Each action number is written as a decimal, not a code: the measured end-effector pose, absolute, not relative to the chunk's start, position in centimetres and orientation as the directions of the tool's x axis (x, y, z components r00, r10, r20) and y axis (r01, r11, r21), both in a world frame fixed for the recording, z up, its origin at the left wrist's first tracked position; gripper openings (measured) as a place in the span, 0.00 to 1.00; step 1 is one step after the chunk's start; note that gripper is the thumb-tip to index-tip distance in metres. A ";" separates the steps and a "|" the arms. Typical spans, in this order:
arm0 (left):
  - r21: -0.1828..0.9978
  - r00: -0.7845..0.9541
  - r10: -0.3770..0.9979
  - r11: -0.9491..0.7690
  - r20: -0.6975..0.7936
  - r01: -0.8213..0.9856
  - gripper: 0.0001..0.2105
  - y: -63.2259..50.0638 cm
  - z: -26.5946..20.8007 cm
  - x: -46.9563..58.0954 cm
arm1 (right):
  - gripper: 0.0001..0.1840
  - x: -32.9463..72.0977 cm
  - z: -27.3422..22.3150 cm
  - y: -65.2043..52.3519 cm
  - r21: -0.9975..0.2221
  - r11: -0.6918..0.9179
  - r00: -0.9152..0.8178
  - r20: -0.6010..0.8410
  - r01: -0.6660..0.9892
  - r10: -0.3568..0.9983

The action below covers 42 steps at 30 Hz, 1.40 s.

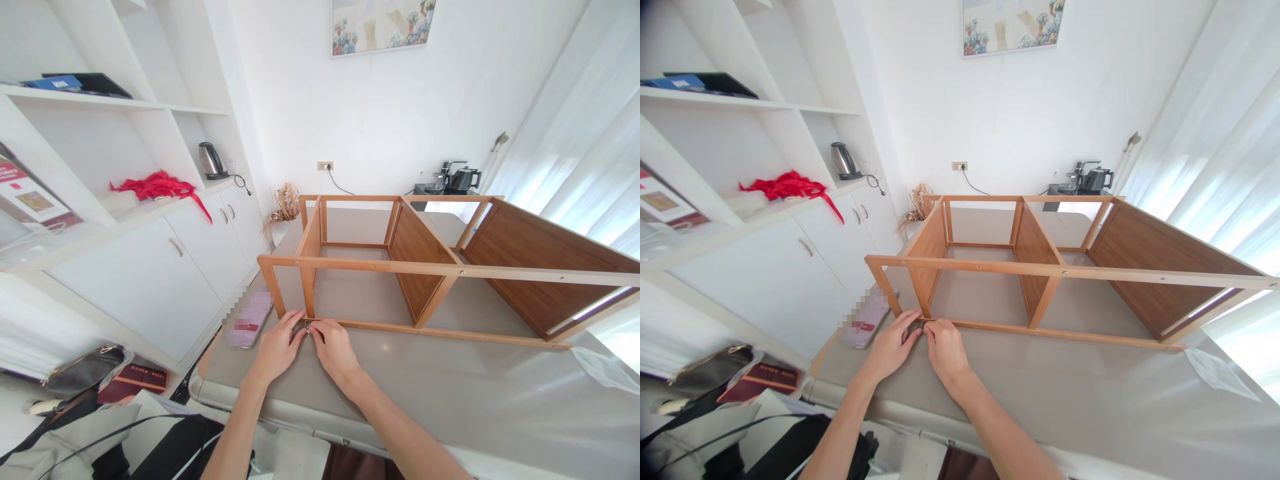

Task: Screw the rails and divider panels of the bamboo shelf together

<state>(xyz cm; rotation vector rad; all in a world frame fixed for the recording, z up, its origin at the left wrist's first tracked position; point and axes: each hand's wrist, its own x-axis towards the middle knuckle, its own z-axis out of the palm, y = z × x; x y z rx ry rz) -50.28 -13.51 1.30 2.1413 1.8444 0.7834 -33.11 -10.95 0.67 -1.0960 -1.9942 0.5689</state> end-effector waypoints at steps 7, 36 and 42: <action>0.470 0.076 0.960 -0.200 0.270 0.859 0.19 -13.6 1.4 -50.3 | 0.13 -33.2 0.8 -11.0 -0.715 0.507 -0.317 0.398 0.481 0.861; 0.451 0.092 0.958 -0.212 0.273 0.867 0.19 -13.5 1.2 -50.5 | 0.14 -34.0 1.3 -11.3 -0.682 0.459 -0.281 0.363 0.569 0.889; 0.441 0.081 0.957 -0.203 0.280 0.874 0.19 -13.6 1.3 -50.2 | 0.13 -33.7 0.9 -11.3 -0.672 0.469 -0.284 0.373 0.573 0.883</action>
